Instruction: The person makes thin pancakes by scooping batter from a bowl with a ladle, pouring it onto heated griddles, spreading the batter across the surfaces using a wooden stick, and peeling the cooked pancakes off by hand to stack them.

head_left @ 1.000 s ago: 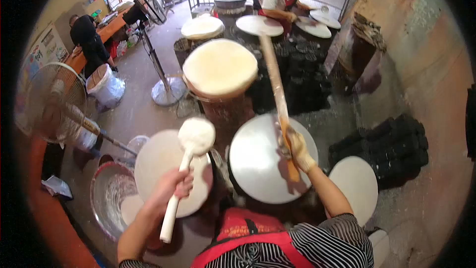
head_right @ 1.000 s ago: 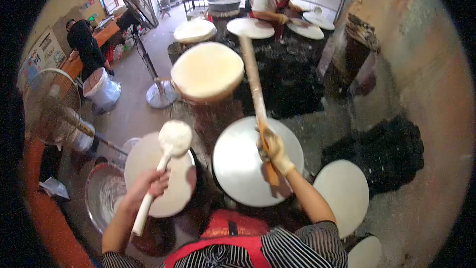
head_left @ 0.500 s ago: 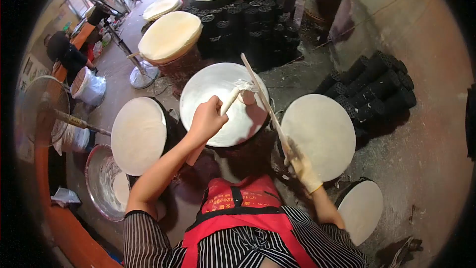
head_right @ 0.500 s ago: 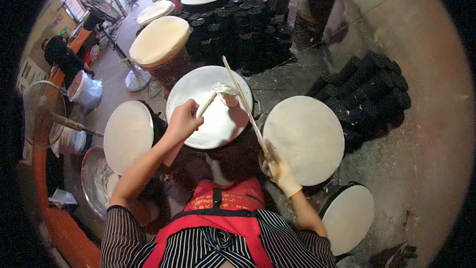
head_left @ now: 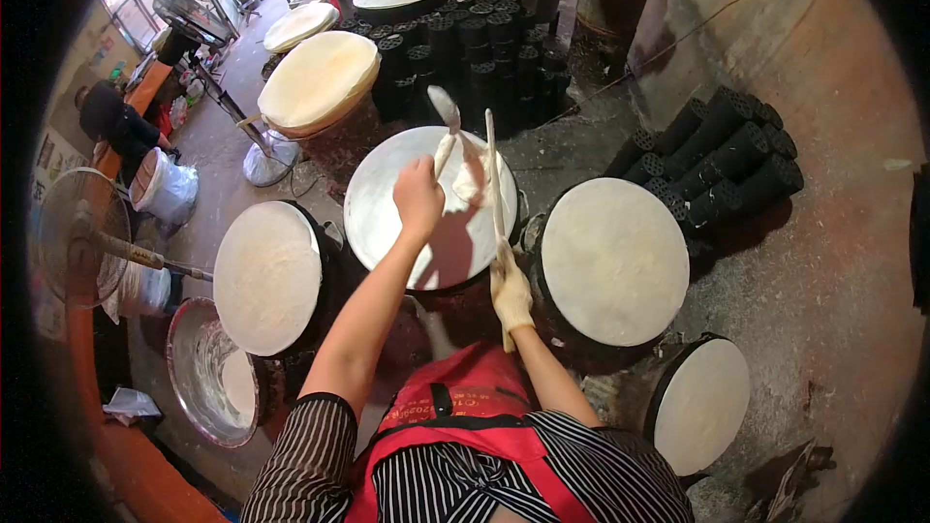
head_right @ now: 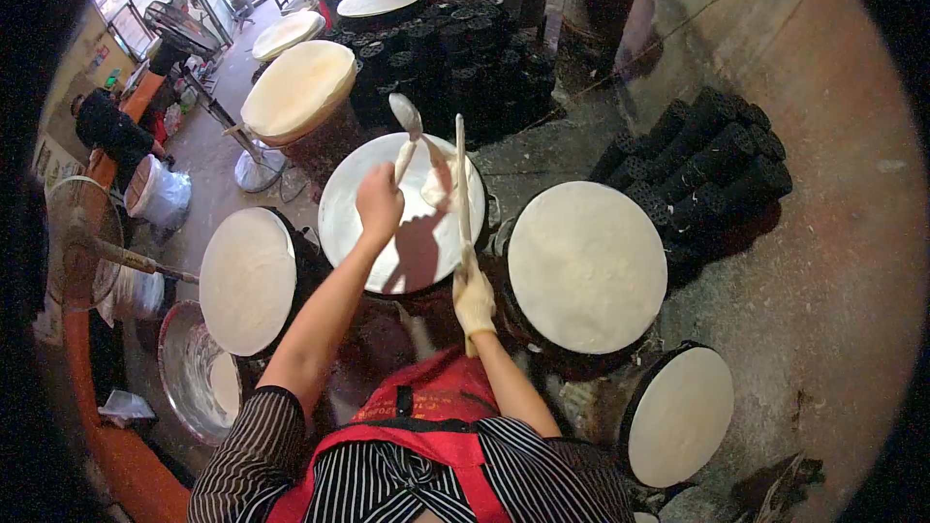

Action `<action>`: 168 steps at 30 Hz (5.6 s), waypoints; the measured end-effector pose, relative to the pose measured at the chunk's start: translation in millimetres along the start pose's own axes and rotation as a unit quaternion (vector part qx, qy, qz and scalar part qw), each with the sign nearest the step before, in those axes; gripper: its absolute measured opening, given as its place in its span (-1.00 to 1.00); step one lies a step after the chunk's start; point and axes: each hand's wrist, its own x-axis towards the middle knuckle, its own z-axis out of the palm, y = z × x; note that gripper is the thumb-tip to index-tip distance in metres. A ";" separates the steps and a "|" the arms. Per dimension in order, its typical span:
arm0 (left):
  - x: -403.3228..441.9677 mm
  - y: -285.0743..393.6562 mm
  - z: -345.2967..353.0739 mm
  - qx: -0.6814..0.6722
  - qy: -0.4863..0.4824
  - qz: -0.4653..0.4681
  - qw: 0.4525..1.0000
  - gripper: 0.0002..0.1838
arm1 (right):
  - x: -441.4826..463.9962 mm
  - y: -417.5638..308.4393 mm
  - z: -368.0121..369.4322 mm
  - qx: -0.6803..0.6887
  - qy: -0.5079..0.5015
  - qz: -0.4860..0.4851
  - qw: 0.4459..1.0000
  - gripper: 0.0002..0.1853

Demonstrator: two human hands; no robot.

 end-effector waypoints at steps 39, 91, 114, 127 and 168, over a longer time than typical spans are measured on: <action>-202.1 -84.3 -215.9 -0.458 -0.061 -0.428 0.777 -0.83 | -8.5 -133.9 -18.0 0.264 -0.339 0.262 0.864 -0.58; -314.2 -55.4 -255.6 -0.541 -0.070 -0.663 0.513 -0.93 | 11.9 -17.0 -44.9 0.210 -0.241 0.113 0.941 -0.56; -492.2 -233.2 -471.1 -0.420 -0.040 -0.675 0.606 -0.91 | -99.4 -197.7 357.7 0.301 -0.035 0.237 0.923 -0.61; -453.5 -223.3 -451.8 -0.480 -0.118 -0.622 0.607 -0.92 | -236.5 -157.5 170.7 0.497 -0.042 0.316 0.807 -0.61; -335.8 -29.0 -268.5 -0.502 -0.155 -0.574 0.628 -0.91 | -128.4 -14.7 -19.8 0.452 -0.378 0.416 0.693 -0.56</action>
